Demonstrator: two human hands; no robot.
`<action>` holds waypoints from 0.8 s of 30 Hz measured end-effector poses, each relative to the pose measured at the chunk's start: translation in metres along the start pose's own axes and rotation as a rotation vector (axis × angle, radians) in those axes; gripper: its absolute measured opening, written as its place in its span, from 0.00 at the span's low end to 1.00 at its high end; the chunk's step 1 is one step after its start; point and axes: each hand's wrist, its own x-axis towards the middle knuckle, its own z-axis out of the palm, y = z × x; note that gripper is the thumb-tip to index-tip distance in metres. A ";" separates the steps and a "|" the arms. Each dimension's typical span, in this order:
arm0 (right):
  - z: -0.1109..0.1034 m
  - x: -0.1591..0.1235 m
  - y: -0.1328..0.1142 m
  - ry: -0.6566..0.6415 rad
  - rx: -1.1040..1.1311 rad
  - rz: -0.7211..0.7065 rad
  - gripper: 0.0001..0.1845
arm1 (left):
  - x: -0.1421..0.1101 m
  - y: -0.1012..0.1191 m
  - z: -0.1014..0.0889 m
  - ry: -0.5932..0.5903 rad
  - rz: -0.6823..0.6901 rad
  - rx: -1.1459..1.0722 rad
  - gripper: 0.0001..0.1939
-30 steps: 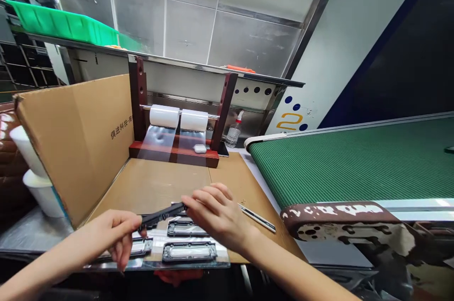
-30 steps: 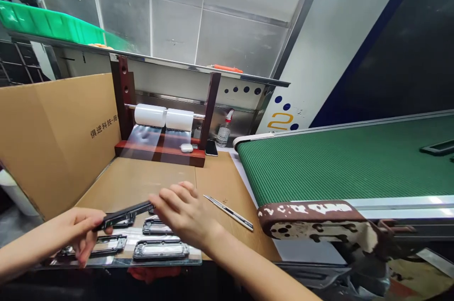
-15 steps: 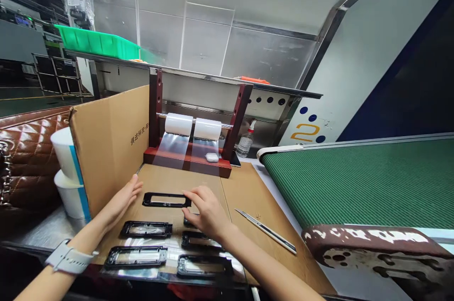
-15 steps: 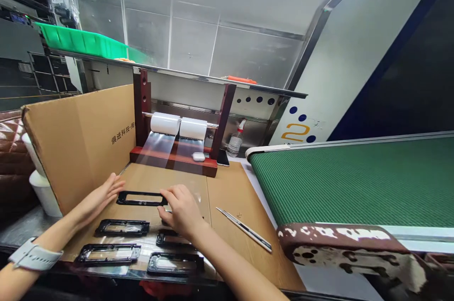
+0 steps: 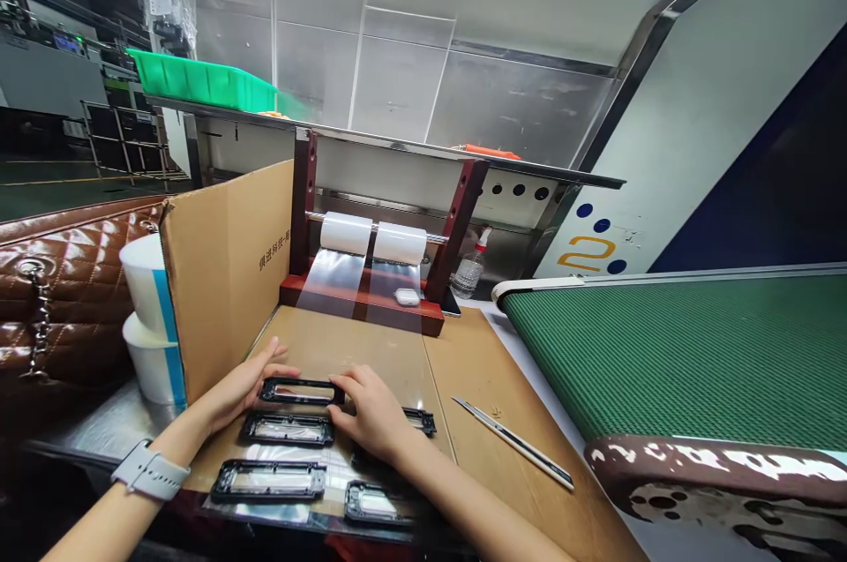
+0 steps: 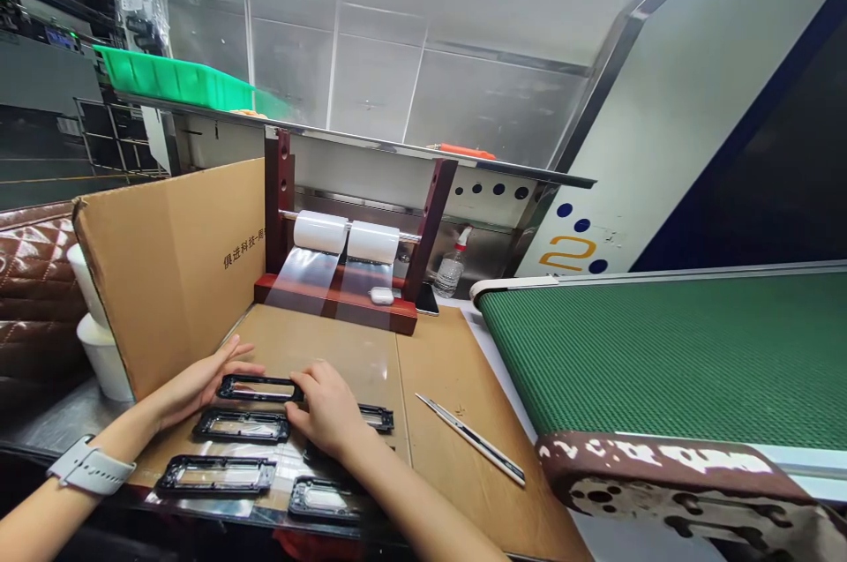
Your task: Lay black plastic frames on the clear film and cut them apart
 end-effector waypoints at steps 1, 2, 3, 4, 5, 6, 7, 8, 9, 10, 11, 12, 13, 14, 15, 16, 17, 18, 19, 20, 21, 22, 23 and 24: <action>0.000 0.001 0.000 -0.009 -0.002 0.001 0.19 | 0.000 0.000 0.000 -0.001 0.002 -0.004 0.34; 0.001 0.001 -0.001 -0.019 -0.005 0.000 0.19 | 0.000 -0.001 0.001 -0.002 0.004 -0.007 0.34; 0.001 0.002 -0.001 -0.027 -0.009 -0.001 0.20 | 0.000 -0.001 0.000 -0.002 0.008 -0.007 0.34; 0.001 0.003 0.000 -0.035 -0.013 -0.003 0.20 | 0.000 -0.002 0.000 -0.003 0.013 -0.005 0.34; 0.001 0.003 0.000 -0.044 -0.017 -0.005 0.20 | 0.001 -0.002 0.000 -0.002 0.020 0.000 0.34; 0.001 0.004 0.000 -0.051 -0.020 -0.006 0.19 | 0.002 -0.002 -0.001 0.001 0.031 0.008 0.35; 0.001 0.004 0.000 -0.058 -0.023 -0.007 0.19 | 0.003 -0.002 -0.002 0.006 0.045 0.019 0.35; 0.002 0.004 0.000 -0.063 -0.026 -0.007 0.19 | 0.004 -0.001 -0.003 0.014 0.064 0.033 0.35; 0.002 0.005 0.001 -0.068 -0.030 -0.006 0.19 | 0.006 0.000 -0.005 0.025 0.090 0.049 0.36; 0.002 0.005 0.001 -0.072 -0.033 -0.004 0.19 | 0.007 0.001 -0.006 0.042 0.125 0.070 0.36; 0.002 0.005 0.001 -0.076 -0.038 -0.002 0.19 | 0.008 0.001 -0.008 0.065 0.170 0.097 0.36; 0.003 0.005 0.001 -0.078 -0.043 0.000 0.19 | 0.009 0.000 -0.008 0.096 0.223 0.137 0.35; 0.003 0.005 0.001 -0.081 -0.049 0.003 0.19 | 0.009 -0.002 -0.009 0.134 0.278 0.192 0.36; 0.003 0.005 0.002 -0.082 -0.054 0.006 0.19 | 0.008 -0.005 -0.008 0.168 0.336 0.266 0.36; 0.003 0.006 0.002 -0.083 -0.060 0.011 0.20 | 0.005 -0.010 -0.006 0.186 0.389 0.359 0.38; 0.003 0.006 0.003 -0.084 -0.065 0.015 0.21 | 0.002 -0.016 -0.004 0.182 0.434 0.465 0.40; 0.002 0.006 0.003 -0.085 -0.070 0.020 0.21 | -0.002 -0.023 -0.001 0.156 0.468 0.578 0.42; 0.001 0.006 0.004 -0.085 -0.075 0.024 0.22 | -0.006 -0.030 0.002 0.114 0.490 0.692 0.42; -0.001 0.005 0.003 -0.084 -0.079 0.028 0.22 | -0.011 -0.036 0.004 0.072 0.502 0.798 0.42; -0.003 0.002 0.003 -0.083 -0.083 0.032 0.21 | -0.014 -0.042 0.005 0.039 0.507 0.893 0.41; -0.008 -0.002 0.002 -0.081 -0.088 0.035 0.20 | -0.017 -0.048 0.005 0.023 0.508 0.974 0.41; -0.014 -0.007 0.001 -0.080 -0.093 0.039 0.19 | -0.019 -0.052 0.003 0.021 0.511 1.041 0.41; -0.022 -0.014 0.000 -0.078 -0.101 0.042 0.18 | -0.020 -0.056 -0.001 0.024 0.516 1.094 0.41; -0.034 -0.022 -0.001 -0.077 -0.109 0.046 0.17 | -0.020 -0.060 -0.005 0.028 0.522 1.133 0.41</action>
